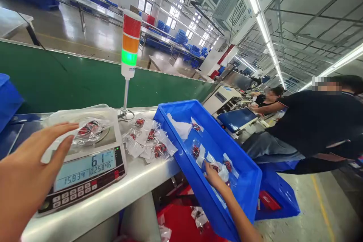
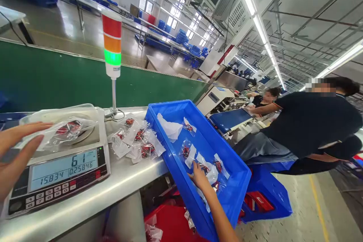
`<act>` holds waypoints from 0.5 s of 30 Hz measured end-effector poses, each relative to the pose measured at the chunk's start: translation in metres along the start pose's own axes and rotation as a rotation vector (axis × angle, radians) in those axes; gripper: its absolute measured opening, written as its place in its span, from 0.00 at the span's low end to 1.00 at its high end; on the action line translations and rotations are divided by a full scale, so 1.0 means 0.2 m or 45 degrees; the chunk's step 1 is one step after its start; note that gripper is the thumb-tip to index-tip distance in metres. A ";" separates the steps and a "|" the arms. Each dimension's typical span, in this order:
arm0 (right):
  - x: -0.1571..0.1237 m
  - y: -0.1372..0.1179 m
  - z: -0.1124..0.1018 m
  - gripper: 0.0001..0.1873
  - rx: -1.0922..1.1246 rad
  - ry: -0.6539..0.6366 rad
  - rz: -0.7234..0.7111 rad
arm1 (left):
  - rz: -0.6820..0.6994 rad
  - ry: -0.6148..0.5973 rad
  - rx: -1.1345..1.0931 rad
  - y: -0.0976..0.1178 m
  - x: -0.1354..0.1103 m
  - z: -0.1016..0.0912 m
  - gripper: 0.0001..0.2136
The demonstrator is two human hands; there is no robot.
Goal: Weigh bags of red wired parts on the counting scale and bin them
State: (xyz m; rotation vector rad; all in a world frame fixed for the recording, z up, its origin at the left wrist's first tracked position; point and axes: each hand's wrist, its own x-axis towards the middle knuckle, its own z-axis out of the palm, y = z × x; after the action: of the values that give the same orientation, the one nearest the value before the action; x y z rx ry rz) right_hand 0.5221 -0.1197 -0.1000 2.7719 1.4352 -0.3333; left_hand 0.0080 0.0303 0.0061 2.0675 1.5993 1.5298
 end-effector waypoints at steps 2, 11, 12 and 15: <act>0.05 -0.02 0.04 0.42 -0.062 0.045 0.035 | 0.037 -0.036 0.038 0.03 -0.01 0.00 0.19; 0.34 -0.13 -0.02 0.28 -0.047 0.088 -0.100 | 0.218 -0.212 0.239 -0.03 -0.06 -0.08 0.17; 0.34 -0.11 -0.07 0.29 -0.031 0.112 -0.066 | 0.259 -0.255 0.268 -0.05 -0.07 -0.07 0.18; 0.29 -0.11 -0.25 0.34 0.155 0.356 0.056 | 0.355 -0.401 0.343 -0.11 -0.05 0.03 0.21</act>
State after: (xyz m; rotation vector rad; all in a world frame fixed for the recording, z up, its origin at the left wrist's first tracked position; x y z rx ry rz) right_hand 0.5460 -0.0557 -0.0605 3.0436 1.4455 -0.0327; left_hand -0.0011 0.0354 -0.0157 2.6129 1.5163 1.0207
